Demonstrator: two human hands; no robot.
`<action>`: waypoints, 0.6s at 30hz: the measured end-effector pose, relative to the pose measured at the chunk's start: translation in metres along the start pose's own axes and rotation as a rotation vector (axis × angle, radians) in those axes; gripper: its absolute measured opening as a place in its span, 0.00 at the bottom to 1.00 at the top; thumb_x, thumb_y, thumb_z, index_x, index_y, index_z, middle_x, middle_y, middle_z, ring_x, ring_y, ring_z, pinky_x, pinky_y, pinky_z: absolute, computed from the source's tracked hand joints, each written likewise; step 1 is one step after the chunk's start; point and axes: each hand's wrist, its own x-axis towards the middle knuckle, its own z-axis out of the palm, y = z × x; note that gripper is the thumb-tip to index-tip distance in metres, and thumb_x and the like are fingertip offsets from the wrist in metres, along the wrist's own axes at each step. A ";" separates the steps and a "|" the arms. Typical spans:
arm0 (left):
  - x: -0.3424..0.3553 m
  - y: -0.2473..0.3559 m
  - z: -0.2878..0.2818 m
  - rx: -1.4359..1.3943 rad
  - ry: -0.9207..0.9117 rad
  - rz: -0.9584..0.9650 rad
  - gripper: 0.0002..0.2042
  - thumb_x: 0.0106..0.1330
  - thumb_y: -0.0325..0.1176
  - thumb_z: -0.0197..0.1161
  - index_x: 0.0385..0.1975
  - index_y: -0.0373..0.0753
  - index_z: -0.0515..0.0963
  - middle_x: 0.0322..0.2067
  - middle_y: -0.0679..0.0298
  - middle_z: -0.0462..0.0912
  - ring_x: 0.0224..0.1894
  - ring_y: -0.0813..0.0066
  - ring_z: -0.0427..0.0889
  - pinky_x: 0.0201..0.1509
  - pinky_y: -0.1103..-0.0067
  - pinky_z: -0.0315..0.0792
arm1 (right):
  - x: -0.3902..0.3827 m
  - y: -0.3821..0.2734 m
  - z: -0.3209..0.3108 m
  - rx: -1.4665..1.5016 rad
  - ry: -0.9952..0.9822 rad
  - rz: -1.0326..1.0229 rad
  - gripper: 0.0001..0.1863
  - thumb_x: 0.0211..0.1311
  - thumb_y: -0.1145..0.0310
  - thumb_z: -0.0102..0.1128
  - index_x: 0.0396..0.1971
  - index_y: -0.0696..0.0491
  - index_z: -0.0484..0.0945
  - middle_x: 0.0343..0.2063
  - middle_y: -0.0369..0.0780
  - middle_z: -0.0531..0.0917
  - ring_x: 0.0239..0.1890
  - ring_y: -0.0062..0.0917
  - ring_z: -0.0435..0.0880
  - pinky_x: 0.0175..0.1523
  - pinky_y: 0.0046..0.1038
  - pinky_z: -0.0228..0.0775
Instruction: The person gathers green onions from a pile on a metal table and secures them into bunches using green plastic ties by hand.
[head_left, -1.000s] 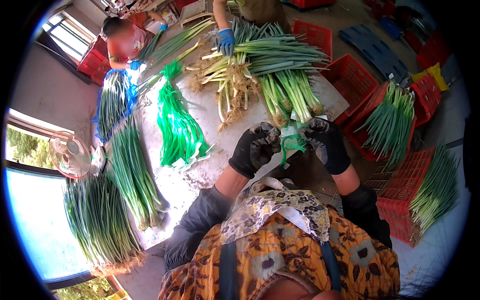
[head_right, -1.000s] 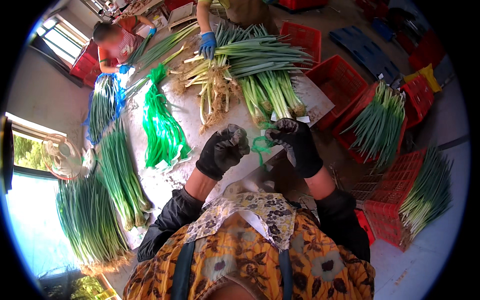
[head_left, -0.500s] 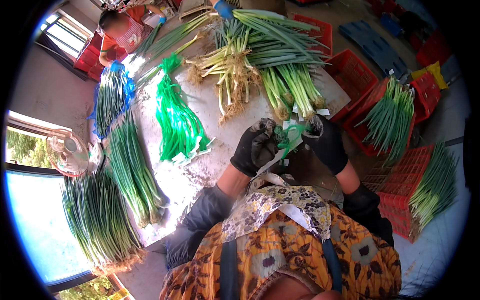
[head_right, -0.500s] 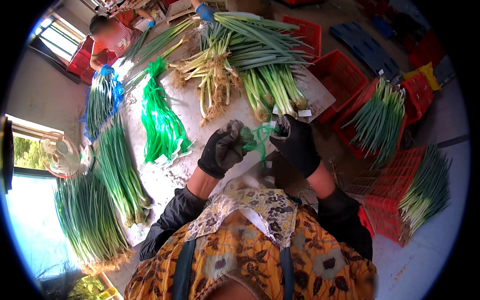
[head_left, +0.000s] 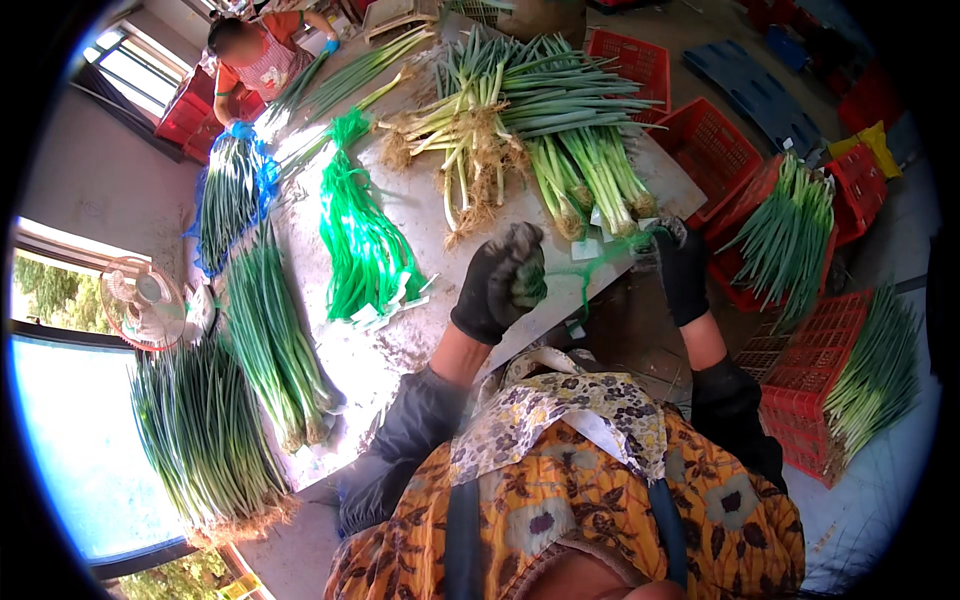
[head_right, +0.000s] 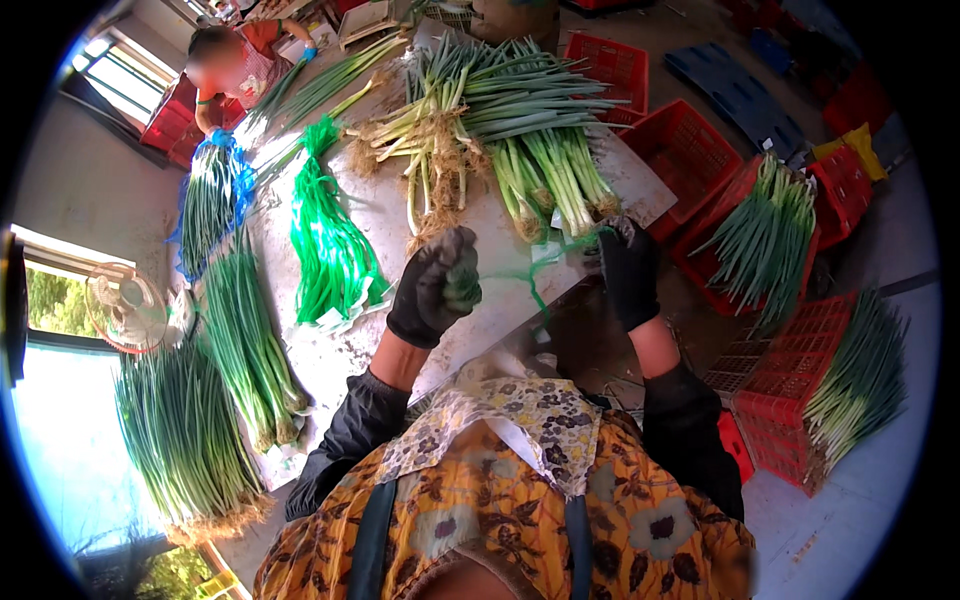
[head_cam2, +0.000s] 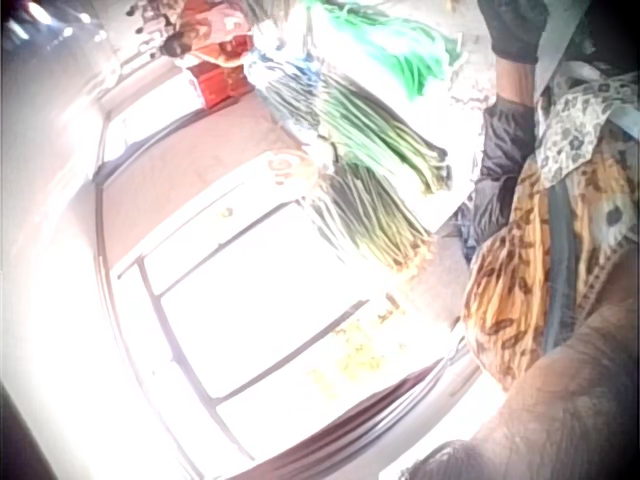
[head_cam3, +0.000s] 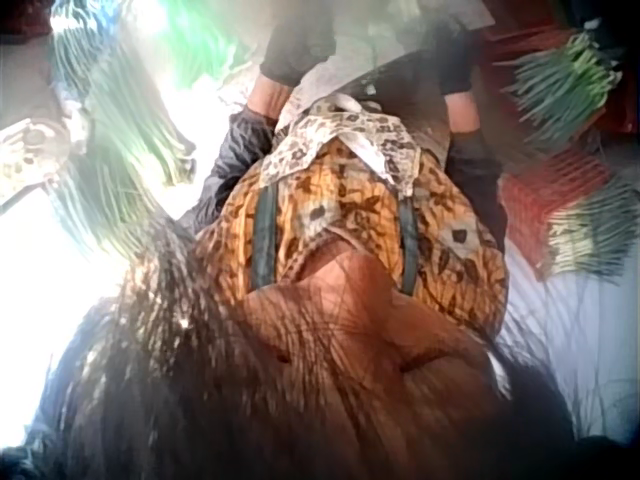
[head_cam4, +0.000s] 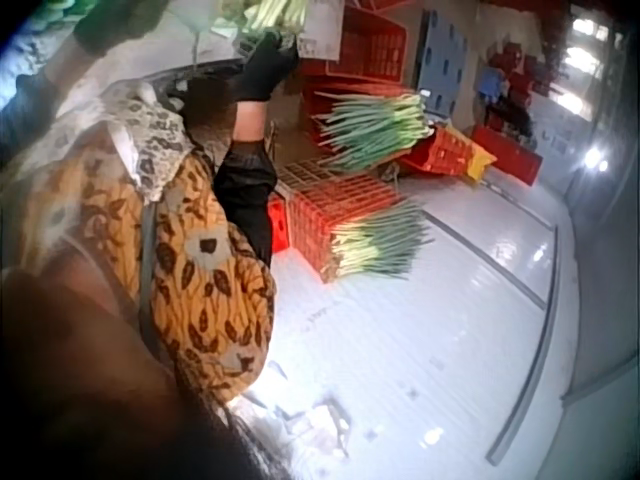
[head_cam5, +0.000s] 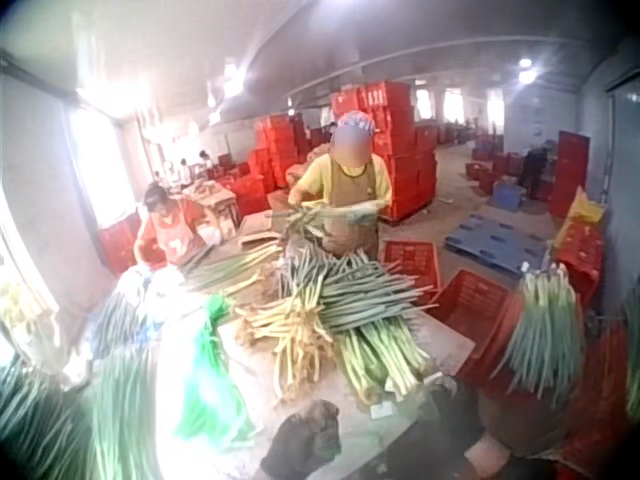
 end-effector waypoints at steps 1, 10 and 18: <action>0.000 0.001 0.006 0.111 -0.048 0.012 0.10 0.64 0.35 0.59 0.42 0.40 0.74 0.17 0.74 0.66 0.14 0.87 0.59 0.17 0.87 0.56 | 0.000 -0.001 -0.001 0.363 -0.064 0.216 0.09 0.61 0.69 0.50 0.34 0.58 0.77 0.25 0.37 0.80 0.29 0.21 0.80 0.36 0.29 0.72; 0.021 0.006 -0.024 0.551 0.515 0.104 0.07 0.67 0.29 0.52 0.38 0.35 0.76 0.22 0.68 0.76 0.16 0.84 0.67 0.19 0.84 0.61 | -0.004 -0.004 -0.003 1.854 -0.953 0.628 0.13 0.68 0.63 0.44 0.38 0.56 0.74 0.23 0.36 0.77 0.22 0.22 0.74 0.26 0.28 0.68; 0.023 0.040 -0.014 -0.474 -0.156 -0.143 0.08 0.70 0.31 0.47 0.41 0.35 0.68 0.20 0.72 0.63 0.13 0.82 0.54 0.19 0.87 0.58 | -0.007 0.012 0.007 -0.024 -0.328 -0.299 0.14 0.57 0.63 0.61 0.39 0.57 0.79 0.25 0.40 0.82 0.24 0.30 0.81 0.32 0.30 0.73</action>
